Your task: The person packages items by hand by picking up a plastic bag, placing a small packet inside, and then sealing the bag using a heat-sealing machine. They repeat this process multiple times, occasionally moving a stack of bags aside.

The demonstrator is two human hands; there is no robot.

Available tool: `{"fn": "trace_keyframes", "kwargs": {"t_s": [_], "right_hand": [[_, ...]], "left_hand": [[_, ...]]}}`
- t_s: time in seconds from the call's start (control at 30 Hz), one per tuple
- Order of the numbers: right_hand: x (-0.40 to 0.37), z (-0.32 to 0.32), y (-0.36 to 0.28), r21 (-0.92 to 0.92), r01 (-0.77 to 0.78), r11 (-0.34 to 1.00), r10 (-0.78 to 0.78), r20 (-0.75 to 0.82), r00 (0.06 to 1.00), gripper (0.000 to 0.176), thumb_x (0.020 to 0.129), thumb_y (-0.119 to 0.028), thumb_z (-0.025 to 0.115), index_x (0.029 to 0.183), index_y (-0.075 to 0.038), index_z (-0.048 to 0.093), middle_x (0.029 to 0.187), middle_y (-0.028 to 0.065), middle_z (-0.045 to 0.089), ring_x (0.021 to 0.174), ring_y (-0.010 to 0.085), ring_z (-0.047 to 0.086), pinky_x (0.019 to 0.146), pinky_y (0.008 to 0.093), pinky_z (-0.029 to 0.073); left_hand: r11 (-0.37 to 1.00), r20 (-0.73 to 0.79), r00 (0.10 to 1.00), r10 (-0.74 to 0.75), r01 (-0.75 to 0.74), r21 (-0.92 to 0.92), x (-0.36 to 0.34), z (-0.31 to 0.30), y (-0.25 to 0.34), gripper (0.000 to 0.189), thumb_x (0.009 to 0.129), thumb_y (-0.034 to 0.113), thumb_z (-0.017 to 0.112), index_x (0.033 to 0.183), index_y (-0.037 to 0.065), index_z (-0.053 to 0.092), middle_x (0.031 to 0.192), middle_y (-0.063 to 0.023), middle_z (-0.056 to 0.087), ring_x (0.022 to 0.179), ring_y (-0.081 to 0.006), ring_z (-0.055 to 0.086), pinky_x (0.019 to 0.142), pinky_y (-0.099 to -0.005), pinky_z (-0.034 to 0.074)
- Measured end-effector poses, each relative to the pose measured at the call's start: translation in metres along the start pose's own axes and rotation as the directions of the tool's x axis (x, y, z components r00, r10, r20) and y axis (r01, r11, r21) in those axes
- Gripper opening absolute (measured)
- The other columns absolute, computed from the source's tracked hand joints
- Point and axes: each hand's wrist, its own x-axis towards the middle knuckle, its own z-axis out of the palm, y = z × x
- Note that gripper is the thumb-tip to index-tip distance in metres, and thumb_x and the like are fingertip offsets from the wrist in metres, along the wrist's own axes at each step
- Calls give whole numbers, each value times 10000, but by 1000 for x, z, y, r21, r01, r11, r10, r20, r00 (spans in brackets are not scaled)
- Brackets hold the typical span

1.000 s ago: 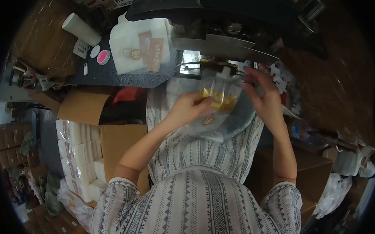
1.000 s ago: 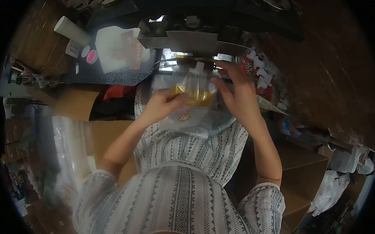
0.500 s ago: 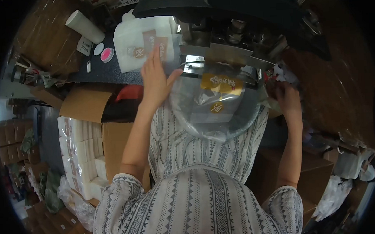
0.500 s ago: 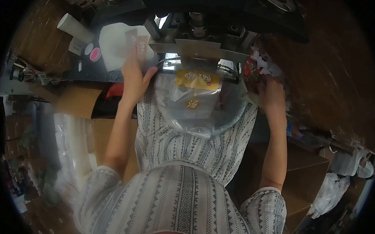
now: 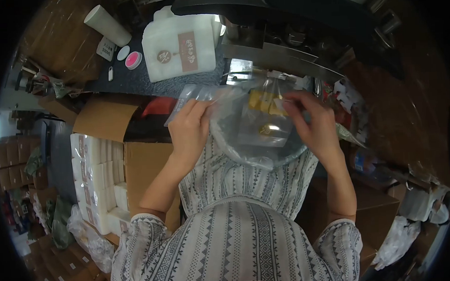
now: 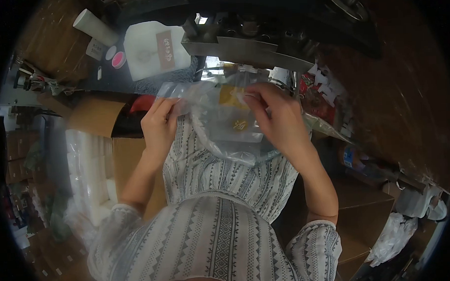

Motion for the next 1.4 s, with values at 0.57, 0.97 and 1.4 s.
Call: {"fn": "trace_keyframes", "kwargs": {"t_s": [0.57,0.97,1.4], "right_hand": [[-13,-37,33,-472,57,880,-77,-24,997,284,859,-130,657,1119,-26,613,957,170,662,859,287,660,721,343,502],[-11,-71,120,-559,-295,775,205,-220,954,187,826,-83,599,1000,-15,599,977,208,643,921,417,610,785,474,486],[3,1,9,-23,94,995,-95,-15,995,249,765,26,700,999,-12,625,950,88,647,809,176,652,690,291,511]], "left_hand": [[201,788,582,-199,811,-549,47,90,17,285,890,218,653,1063,-9,646,858,-107,681,756,-132,669,634,-260,517],[898,114,969,221,-248,363,30,72,-86,676,840,317,678,1382,47,377,1371,-209,422,1218,-385,412,988,-547,294],[998,-24,1000,19,-18,63,4,-1,-8,108,786,46,656,891,64,673,761,-102,566,666,-303,585,567,-374,455]]}}
